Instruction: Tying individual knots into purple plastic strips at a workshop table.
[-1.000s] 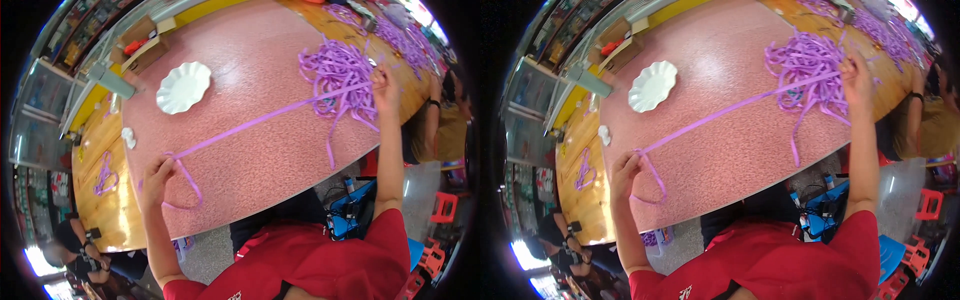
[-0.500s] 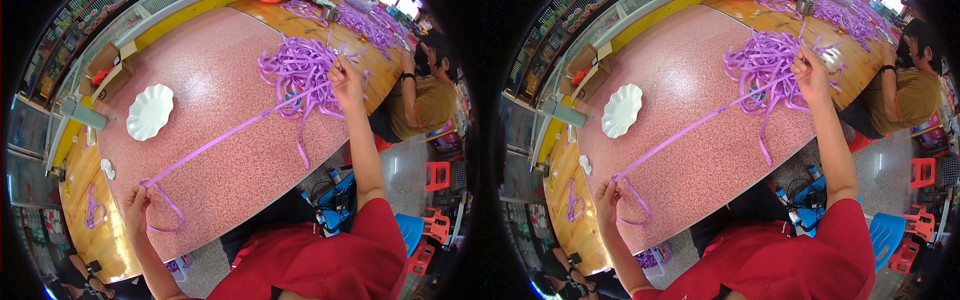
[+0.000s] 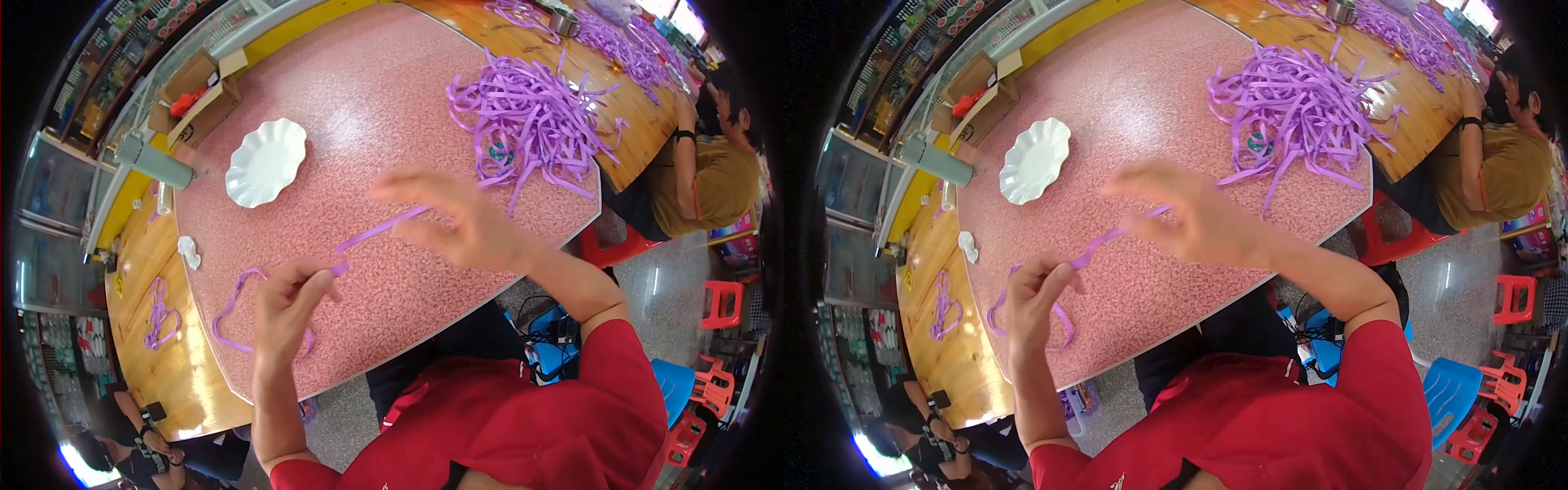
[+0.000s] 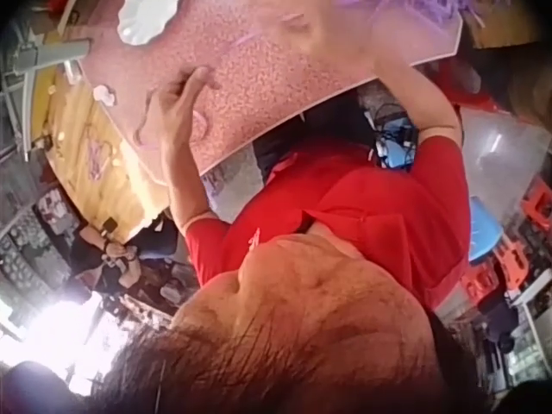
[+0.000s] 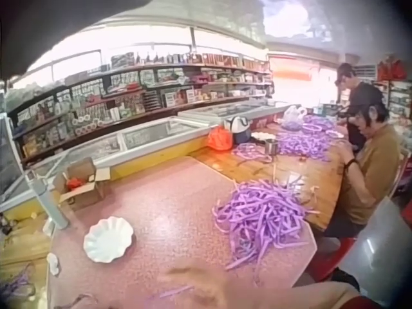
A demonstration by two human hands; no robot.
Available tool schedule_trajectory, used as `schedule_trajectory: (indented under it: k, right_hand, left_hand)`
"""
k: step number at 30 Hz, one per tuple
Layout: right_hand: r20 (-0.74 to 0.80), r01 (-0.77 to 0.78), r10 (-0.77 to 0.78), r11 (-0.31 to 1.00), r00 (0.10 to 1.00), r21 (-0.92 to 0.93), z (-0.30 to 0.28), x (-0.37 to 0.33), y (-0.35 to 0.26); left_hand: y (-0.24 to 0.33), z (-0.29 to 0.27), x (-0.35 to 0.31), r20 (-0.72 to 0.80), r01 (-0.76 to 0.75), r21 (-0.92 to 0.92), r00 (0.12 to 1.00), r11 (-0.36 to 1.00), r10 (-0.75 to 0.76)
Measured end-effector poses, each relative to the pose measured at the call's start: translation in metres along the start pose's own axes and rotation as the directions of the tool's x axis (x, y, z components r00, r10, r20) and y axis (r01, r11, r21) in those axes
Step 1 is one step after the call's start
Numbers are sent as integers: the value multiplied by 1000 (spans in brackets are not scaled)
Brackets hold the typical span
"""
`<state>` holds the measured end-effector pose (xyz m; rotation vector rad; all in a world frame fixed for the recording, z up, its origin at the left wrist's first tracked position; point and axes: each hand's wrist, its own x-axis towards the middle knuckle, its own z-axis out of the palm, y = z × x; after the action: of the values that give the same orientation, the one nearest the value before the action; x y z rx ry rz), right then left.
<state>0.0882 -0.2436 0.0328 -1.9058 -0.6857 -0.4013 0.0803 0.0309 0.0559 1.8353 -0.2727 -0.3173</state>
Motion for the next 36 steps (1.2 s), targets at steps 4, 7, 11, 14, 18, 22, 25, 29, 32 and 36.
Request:
schedule_trajectory:
  k: [4, 7, 11, 14, 18, 22, 25, 29, 32, 36]
  right_hand:
    - [283, -378, 266, 780, 921, 498, 36, -1, -19]
    - [368, -489, 334, 707, 868, 512, 40, 0, -18]
    - [312, -327, 242, 910, 919, 255, 38, 4, -28]
    - [145, -213, 187, 959, 972, 189, 43, 3, -28]
    - [144, -174, 155, 976, 977, 130, 46, 0, -27]
    - [72, -193, 182, 961, 981, 198, 46, -2, -29]
    - [83, -173, 161, 971, 984, 167, 41, -1, -31]
    - [68, -178, 169, 972, 983, 156, 41, -2, -30]
    - [64, -144, 136, 981, 989, 127, 40, -3, -30]
    - [67, -119, 112, 986, 992, 118, 41, -4, -29]
  left_hand:
    - [11, 13, 2, 80, -6, -169, 997, 986, 20]
    - [2, 11, -1, 74, 2, -189, 997, 982, 12]
    - [-7, 11, -2, 53, 3, -256, 999, 967, 11]
    - [-13, 8, 0, 66, 8, -260, 998, 966, 10]
    - [-23, 6, 0, 96, 19, -353, 995, 935, 16]
    - [-27, 8, 0, 168, 105, -442, 985, 891, -33]
    - [-28, 7, -1, 196, 130, -451, 980, 883, -44]
    - [-18, 20, -6, -15, -75, -283, 997, 956, 73]
    - [-4, 26, -3, -60, -395, 268, 904, 879, 424]
    - [-13, 23, -1, 9, -448, 375, 877, 811, 480]
